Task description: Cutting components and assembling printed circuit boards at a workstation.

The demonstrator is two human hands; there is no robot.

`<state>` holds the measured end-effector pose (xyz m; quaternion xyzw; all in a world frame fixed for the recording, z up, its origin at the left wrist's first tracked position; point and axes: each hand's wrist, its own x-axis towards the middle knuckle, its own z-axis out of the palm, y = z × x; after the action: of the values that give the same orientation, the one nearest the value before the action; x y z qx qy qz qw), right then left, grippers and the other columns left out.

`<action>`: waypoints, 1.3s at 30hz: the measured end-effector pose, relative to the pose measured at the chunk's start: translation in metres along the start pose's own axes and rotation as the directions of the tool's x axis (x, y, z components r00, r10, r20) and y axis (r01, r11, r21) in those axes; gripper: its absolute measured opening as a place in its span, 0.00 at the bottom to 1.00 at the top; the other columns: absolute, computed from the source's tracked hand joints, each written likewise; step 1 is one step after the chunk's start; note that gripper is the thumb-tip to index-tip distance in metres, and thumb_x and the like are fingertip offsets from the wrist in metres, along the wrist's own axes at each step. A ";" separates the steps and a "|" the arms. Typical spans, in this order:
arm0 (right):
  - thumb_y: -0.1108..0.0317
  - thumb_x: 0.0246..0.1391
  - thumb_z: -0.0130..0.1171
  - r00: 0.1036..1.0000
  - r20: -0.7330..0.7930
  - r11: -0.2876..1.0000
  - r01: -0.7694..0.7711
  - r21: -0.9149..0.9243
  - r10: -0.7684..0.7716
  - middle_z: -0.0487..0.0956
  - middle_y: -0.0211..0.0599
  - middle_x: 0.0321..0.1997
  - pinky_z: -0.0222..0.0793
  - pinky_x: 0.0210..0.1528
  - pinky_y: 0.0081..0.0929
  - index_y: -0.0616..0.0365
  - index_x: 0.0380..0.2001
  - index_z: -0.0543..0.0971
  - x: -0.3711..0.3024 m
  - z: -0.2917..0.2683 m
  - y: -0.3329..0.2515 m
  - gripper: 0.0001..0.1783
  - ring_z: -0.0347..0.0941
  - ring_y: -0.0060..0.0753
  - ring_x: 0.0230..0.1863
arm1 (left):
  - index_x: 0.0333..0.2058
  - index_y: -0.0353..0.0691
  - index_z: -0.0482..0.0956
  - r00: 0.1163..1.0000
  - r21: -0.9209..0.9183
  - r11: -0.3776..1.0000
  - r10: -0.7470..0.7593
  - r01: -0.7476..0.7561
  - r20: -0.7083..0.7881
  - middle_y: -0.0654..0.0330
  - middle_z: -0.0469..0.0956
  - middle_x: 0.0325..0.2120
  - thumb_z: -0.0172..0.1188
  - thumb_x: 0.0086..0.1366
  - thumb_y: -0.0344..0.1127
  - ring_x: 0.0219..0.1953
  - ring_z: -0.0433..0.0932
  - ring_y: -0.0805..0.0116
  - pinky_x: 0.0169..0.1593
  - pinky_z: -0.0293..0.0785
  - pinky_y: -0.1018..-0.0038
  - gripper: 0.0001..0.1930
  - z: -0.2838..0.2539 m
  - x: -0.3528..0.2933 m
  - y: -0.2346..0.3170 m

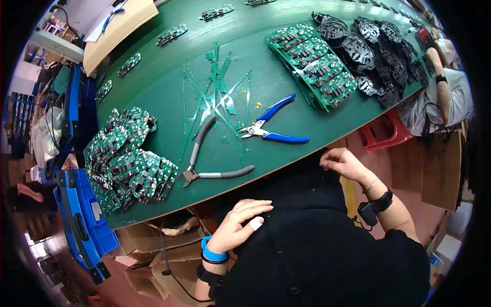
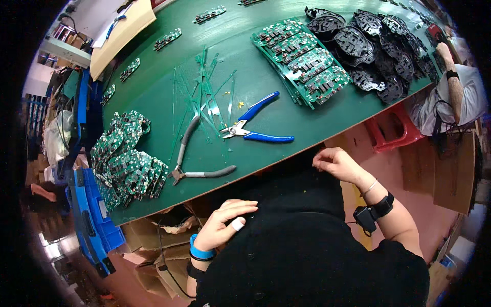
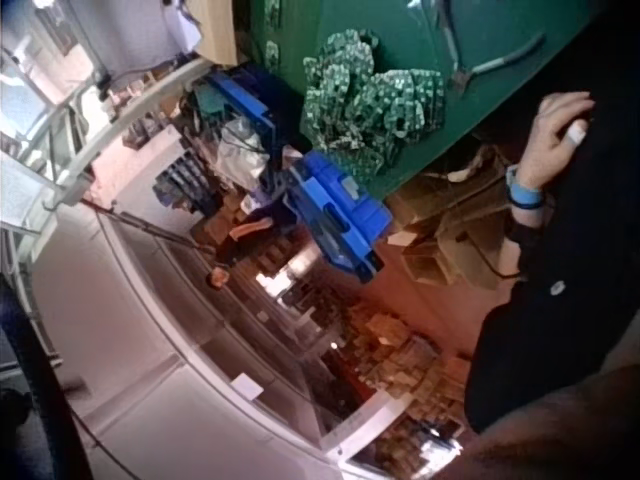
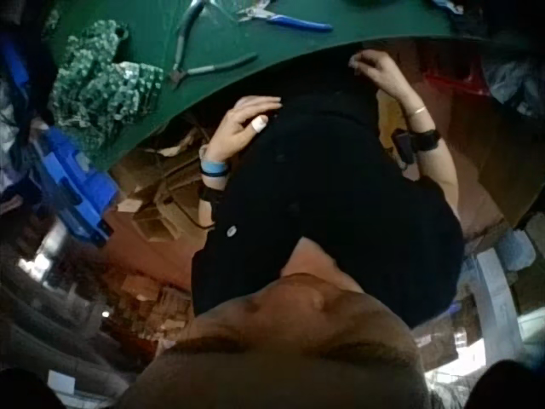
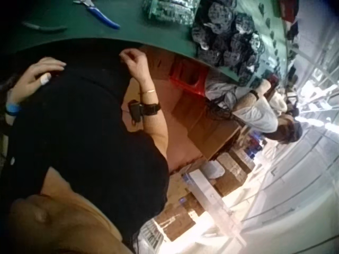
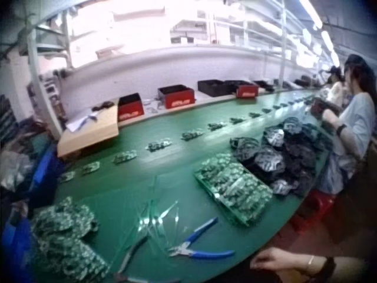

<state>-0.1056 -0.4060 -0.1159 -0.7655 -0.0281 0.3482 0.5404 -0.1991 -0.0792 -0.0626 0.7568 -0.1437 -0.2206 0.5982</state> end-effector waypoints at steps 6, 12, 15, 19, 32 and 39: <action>0.69 0.45 0.63 0.947 0.205 0.966 0.256 -0.020 -0.247 0.77 0.36 0.31 0.68 0.38 0.25 0.61 0.32 0.79 -0.008 0.015 -0.015 0.10 0.72 0.29 0.35 | 0.38 0.36 0.78 0.990 -0.050 0.998 -0.030 0.037 0.136 0.56 0.78 0.39 0.54 0.59 0.33 0.44 0.74 0.58 0.49 0.67 0.67 0.11 -0.007 0.011 -0.015; 0.71 0.47 0.60 0.972 0.213 0.995 0.105 -0.003 -0.102 0.75 0.32 0.27 0.66 0.37 0.23 0.61 0.29 0.77 0.003 0.018 0.010 0.06 0.70 0.24 0.32 | 0.37 0.34 0.77 0.973 -0.113 0.986 -0.098 0.124 0.209 0.54 0.78 0.37 0.54 0.59 0.33 0.41 0.74 0.57 0.48 0.68 0.66 0.11 -0.017 0.029 -0.012; 0.70 0.54 0.54 0.985 0.155 0.937 -0.123 0.327 0.075 0.73 0.25 0.28 0.64 0.34 0.19 0.61 0.33 0.74 0.012 0.009 0.043 0.06 0.67 0.16 0.30 | 0.37 0.33 0.77 0.969 -0.151 0.975 -0.129 0.162 0.209 0.54 0.78 0.35 0.54 0.60 0.34 0.41 0.74 0.56 0.47 0.68 0.67 0.11 -0.020 0.035 -0.011; 0.72 0.54 0.54 0.975 0.037 0.910 -0.219 0.353 0.220 0.74 0.26 0.29 0.66 0.35 0.19 0.62 0.37 0.73 0.010 -0.007 0.031 0.08 0.68 0.17 0.32 | 0.46 0.33 0.71 0.926 -0.122 0.933 -0.306 0.338 0.220 0.51 0.74 0.41 0.51 0.62 0.36 0.44 0.73 0.57 0.49 0.67 0.66 0.16 -0.024 0.038 0.001; 0.73 0.46 0.61 0.918 0.286 0.957 -0.290 0.017 0.273 0.80 0.36 0.31 0.70 0.39 0.22 0.61 0.35 0.80 -0.020 -0.063 0.005 0.10 0.75 0.25 0.36 | 0.50 0.42 0.72 0.895 -0.196 0.912 -0.278 0.360 0.347 0.57 0.71 0.42 0.39 0.67 0.48 0.48 0.65 0.60 0.55 0.57 0.66 0.22 -0.002 0.062 0.073; 0.73 0.46 0.61 0.891 0.447 0.997 -0.060 -0.043 0.073 0.80 0.33 0.29 0.69 0.38 0.20 0.60 0.34 0.80 -0.055 -0.117 -0.016 0.09 0.74 0.23 0.32 | 0.50 0.42 0.72 0.928 -0.227 0.920 -0.256 0.320 0.272 0.56 0.71 0.43 0.42 0.67 0.43 0.49 0.66 0.59 0.55 0.59 0.66 0.19 0.044 0.064 0.130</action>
<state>-0.0759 -0.5163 -0.0541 -0.6726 -0.1308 0.5330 0.4964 -0.1603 -0.1783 0.0447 0.6504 -0.0693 -0.4126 0.6339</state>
